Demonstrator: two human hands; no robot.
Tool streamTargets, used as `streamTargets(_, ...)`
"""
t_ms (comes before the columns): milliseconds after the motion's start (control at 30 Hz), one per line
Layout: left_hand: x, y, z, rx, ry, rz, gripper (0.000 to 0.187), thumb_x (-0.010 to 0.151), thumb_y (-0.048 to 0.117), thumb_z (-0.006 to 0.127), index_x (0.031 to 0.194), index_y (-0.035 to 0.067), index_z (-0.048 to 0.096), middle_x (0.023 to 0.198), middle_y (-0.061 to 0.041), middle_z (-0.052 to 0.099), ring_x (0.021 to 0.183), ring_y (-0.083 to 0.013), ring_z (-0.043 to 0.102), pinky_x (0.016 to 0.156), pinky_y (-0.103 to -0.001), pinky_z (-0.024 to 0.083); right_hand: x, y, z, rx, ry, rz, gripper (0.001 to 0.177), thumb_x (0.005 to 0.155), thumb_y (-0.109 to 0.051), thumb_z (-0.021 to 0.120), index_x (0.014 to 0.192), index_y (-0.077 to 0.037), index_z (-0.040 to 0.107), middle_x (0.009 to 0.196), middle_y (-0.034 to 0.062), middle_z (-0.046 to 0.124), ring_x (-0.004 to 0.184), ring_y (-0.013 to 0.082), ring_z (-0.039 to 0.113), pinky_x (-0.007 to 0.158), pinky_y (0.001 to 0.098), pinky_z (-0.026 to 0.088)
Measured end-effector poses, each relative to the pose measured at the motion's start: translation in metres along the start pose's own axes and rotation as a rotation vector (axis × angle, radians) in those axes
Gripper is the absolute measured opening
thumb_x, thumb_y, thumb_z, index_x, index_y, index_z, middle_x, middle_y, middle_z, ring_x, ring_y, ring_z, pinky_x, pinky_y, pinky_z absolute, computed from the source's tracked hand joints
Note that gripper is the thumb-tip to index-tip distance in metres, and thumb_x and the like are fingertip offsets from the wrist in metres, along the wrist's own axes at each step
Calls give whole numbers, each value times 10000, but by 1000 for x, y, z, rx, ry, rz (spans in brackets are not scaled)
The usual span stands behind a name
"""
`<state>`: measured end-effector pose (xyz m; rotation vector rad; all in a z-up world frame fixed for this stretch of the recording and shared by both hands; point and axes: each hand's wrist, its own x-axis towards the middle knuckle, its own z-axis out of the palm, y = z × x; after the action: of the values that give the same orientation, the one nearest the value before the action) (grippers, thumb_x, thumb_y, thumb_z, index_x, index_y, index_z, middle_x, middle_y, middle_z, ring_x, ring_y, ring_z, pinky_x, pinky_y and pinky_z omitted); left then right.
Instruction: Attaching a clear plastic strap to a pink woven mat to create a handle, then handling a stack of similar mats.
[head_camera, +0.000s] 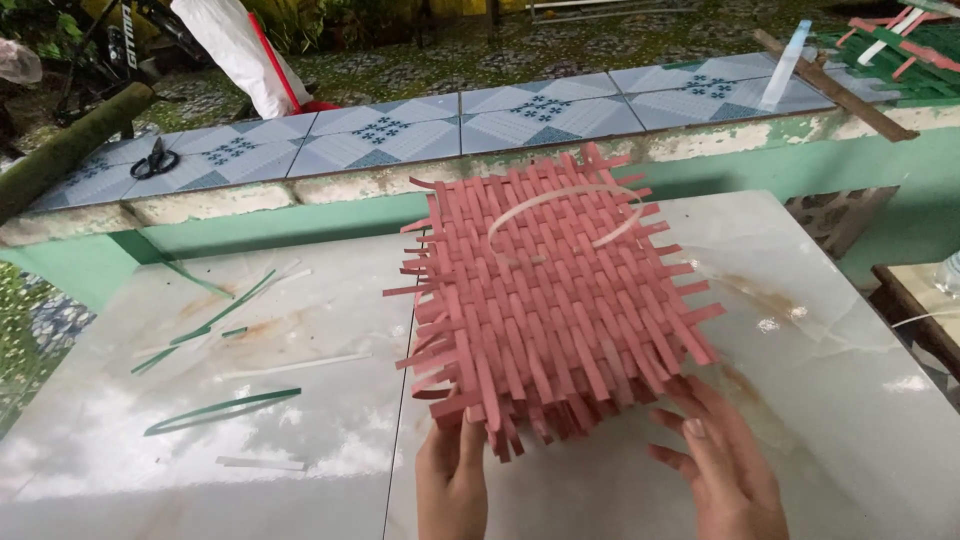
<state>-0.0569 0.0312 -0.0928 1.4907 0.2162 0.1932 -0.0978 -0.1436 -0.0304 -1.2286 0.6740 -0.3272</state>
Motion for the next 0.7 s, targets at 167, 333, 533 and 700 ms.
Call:
streamTargets(167,11,1,0,-212,13,-154,409,905,225,522,1211,1,678,1006,-126,732,870,-216,659,766,-394,601,3,5,1,16,-53,34,548,881,-128,439,1418,-47,513,1340,145,631,1118,327,599,833,475,459)
streamTargets(333,15,-3,-6,-236,47,-256,474,909,230,500,1327,53,638,1088,-118,720,914,-225,625,789,-399,557,12,21,-5,29,-89,47,561,864,-96,461,1418,-34,522,1339,134,627,1110,336,586,808,489,466)
streamTargets(533,12,-6,-8,-241,24,-224,494,907,237,497,1339,42,635,917,-133,686,752,-214,551,680,-366,530,48,69,-32,-6,-195,124,648,826,-130,479,1471,-81,437,1453,99,556,1177,331,568,837,523,476)
streamTargets(700,5,-13,-7,-255,91,-325,534,823,238,577,1332,83,616,973,-187,740,790,-302,650,671,-381,504,36,53,-31,-7,47,-25,485,917,-116,446,1380,21,490,1351,160,568,1100,359,578,816,479,445)
